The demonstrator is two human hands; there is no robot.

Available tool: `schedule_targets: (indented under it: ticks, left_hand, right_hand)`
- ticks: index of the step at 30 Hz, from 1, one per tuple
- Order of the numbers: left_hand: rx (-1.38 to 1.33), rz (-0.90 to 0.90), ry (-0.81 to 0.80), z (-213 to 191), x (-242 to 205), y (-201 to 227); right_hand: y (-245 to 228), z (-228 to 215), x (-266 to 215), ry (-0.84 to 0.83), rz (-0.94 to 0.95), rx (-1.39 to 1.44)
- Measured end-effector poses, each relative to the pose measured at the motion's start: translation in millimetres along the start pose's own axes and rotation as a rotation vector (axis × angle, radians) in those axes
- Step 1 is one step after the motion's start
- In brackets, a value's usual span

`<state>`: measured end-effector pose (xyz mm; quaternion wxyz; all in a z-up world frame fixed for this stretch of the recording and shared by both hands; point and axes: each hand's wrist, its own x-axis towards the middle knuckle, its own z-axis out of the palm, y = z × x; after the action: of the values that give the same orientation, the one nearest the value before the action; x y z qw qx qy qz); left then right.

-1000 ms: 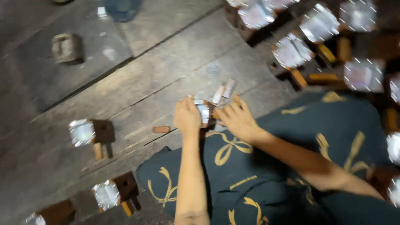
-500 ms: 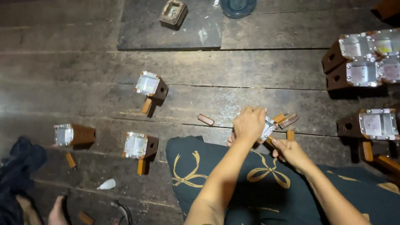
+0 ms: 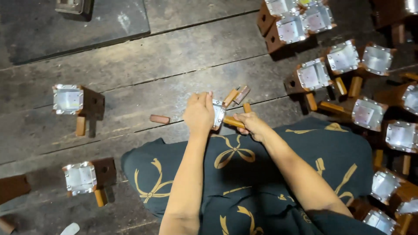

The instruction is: Assembling wooden lanterns by manually inserting small wooden slats into slots on the frames.

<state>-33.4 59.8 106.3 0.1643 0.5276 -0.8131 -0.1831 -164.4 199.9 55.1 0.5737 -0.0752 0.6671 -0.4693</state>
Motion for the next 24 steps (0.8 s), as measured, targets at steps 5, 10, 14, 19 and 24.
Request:
schedule_targets:
  ticks: [5,10,14,19,24]
  left_hand:
    - [0.005,-0.018,-0.005,1,-3,5]
    - [-0.015,-0.095,-0.032,-2,-2,1]
    - [-0.003,-0.093,0.009,-5,-7,0]
    - [-0.012,-0.080,0.059,-5,-4,-4]
    - [-0.061,-0.160,-0.003,10,3,-23]
  right_hand:
    - [-17,6,-43,0.297,-0.620,-1.010]
    - [1,12,-35,0.539,-1.262,-1.380]
    - [13,14,-12,0.348,-0.688,-0.649]
    - [-1,17,-11,0.187,-0.223,-0.108]
    - [-12,19,-48,0.417,-1.064,-1.291]
